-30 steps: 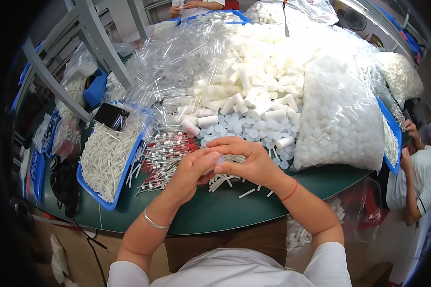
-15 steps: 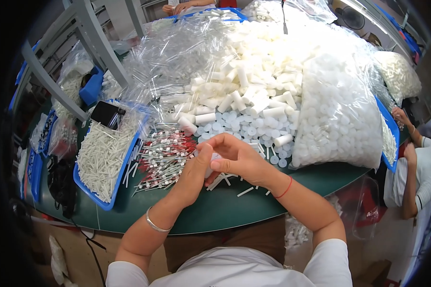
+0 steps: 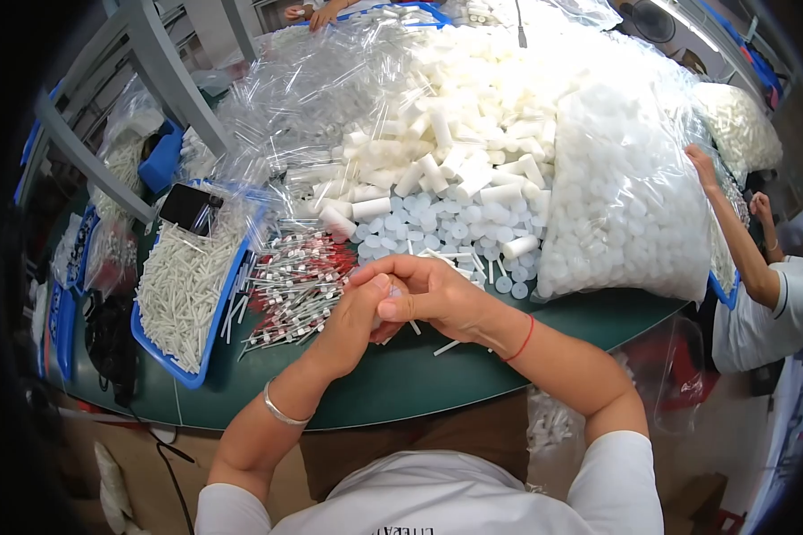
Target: Manually assembling small white plastic components at a factory workbench.
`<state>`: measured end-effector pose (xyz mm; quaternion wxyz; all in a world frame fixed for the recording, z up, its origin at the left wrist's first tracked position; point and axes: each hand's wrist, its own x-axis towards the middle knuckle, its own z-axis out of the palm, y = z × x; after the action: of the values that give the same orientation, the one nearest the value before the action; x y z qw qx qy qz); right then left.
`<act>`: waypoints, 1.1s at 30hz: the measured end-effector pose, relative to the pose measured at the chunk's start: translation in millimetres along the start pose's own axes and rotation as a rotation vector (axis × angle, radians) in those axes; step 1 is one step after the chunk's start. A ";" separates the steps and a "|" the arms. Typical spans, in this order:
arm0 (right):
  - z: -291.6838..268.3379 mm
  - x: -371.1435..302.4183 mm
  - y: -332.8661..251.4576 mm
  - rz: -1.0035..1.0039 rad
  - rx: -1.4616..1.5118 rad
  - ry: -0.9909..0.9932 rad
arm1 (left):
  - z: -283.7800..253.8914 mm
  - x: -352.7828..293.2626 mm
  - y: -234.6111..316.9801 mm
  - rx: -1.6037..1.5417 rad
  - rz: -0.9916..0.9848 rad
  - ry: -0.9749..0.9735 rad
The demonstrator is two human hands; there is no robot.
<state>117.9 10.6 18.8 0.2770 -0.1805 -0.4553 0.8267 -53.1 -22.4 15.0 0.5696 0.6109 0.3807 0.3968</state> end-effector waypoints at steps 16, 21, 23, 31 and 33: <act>21.3 -10.8 -25.3 -0.315 -0.355 0.213 | 2.4 8.8 23.8 -0.669 -0.203 0.065; 44.1 -45.5 -22.4 -0.556 -1.393 0.219 | 13.6 -0.7 27.7 -0.812 -0.323 -0.007; 51.0 -63.0 -17.4 -0.568 -1.456 0.261 | 30.6 -7.1 35.6 -0.857 -0.384 -0.049; 82.1 -155.2 12.6 -0.525 -1.647 0.562 | 108.1 -36.1 19.8 -0.871 -0.526 -0.293; 83.8 -181.5 30.5 -0.519 -1.538 0.670 | 133.6 -46.7 19.4 -0.784 -0.621 -0.325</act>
<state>204.6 -170.3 44.8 0.3768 -0.4411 -0.8077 0.1051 51.4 -119.0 27.1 0.8979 0.2639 0.2735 0.2220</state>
